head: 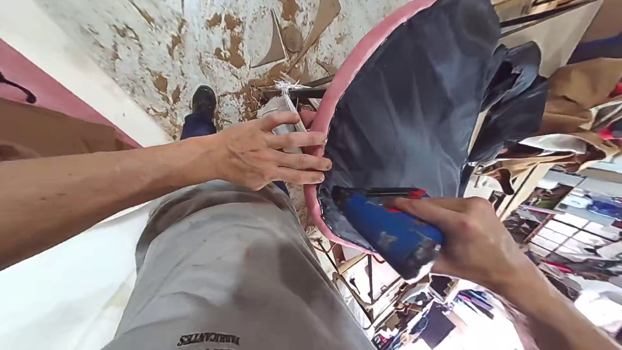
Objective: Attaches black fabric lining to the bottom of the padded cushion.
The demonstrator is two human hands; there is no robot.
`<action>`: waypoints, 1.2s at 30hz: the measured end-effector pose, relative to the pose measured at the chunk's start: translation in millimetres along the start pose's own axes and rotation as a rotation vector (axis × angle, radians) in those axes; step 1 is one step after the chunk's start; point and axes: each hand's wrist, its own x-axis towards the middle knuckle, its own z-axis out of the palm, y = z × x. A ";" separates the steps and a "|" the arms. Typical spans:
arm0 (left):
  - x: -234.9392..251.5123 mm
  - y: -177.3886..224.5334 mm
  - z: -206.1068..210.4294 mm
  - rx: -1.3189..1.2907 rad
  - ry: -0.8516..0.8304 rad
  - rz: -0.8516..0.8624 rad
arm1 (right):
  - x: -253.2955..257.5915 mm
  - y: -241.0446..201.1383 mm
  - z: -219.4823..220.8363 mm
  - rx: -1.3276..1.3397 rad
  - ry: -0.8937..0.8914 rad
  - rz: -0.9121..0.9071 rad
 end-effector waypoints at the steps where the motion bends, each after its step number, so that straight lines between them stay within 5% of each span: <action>1: -0.7 0.6 -0.6 0.011 -0.013 -0.007 | 6.1 2.6 5.5 -0.009 -0.009 -0.023; 19: -3.5 5.1 1.9 0.004 0.024 -0.051 | 22.4 23.8 8.7 -0.005 0.044 -0.094; 28: -2.9 52.7 18.2 -0.082 0.138 -0.390 | 23.3 22.0 6.8 -0.011 0.082 -0.063; 36: -7.6 42.2 14.6 -0.060 0.127 -0.329 | 34.1 22.5 7.0 0.012 0.055 -0.094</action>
